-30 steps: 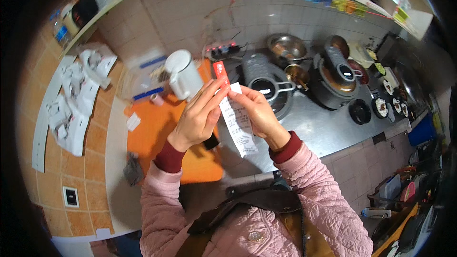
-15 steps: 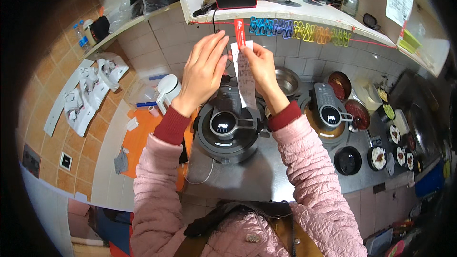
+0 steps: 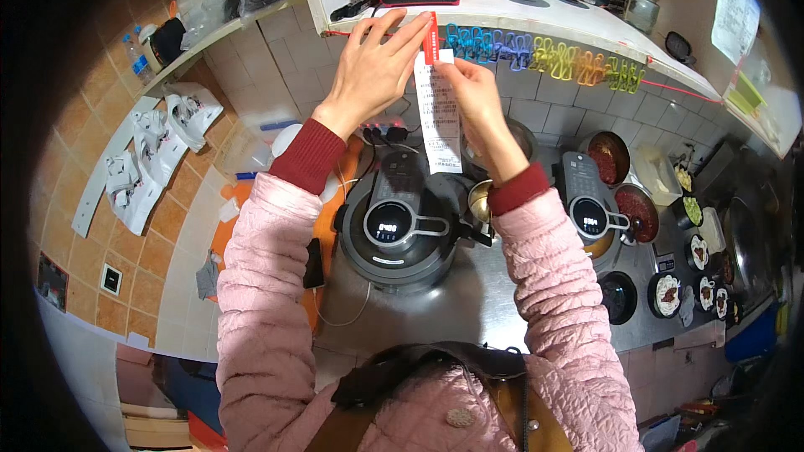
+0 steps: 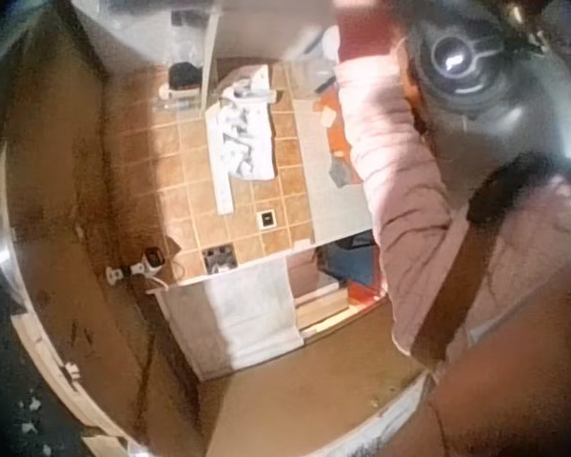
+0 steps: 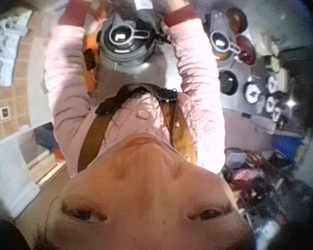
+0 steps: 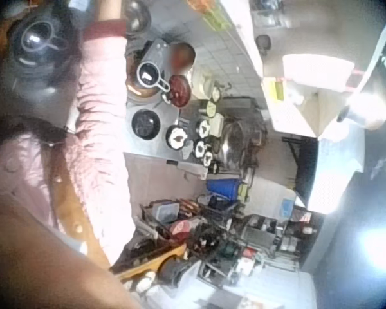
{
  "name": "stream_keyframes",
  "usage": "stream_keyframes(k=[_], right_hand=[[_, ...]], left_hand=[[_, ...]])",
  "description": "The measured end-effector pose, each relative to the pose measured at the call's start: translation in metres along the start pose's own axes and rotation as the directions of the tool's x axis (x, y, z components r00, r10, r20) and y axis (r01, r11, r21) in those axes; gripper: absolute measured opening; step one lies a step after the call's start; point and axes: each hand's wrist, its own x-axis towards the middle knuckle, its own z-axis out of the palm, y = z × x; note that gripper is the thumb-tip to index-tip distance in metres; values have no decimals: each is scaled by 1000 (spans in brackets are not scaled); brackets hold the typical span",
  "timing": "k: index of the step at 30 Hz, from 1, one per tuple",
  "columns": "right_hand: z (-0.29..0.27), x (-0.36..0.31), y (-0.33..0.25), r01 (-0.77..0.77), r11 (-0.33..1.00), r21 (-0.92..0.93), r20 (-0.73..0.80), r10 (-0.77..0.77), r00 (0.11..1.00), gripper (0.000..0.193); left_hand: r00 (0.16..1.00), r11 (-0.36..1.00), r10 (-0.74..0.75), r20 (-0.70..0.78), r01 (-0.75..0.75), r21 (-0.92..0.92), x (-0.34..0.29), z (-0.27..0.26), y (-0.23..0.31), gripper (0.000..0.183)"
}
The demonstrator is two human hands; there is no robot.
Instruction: The person assembles multiple noodle bowls by adding red sauce, chopped vegetables, and a fried egg. They use a ladle to scoop sauce and place toppings into bowls, then transfer noodles into a pressure cooker and hang an order ticket on a wall rack.
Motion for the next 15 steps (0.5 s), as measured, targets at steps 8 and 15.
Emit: stream_keyframes(k=[8, 15], right_hand=[[-47, -105, -39, 46, 910, -412, -155, -120, 981, 39], [-28, -253, -195, 781, 621, 70, 506, -697, 508, 10]], left_hand=[[999, 998, 18, -31, -19, -56, -3, 4, -8, 43], [991, 988, 3, -137, -25, -155, 13, -10, -4, 35]])
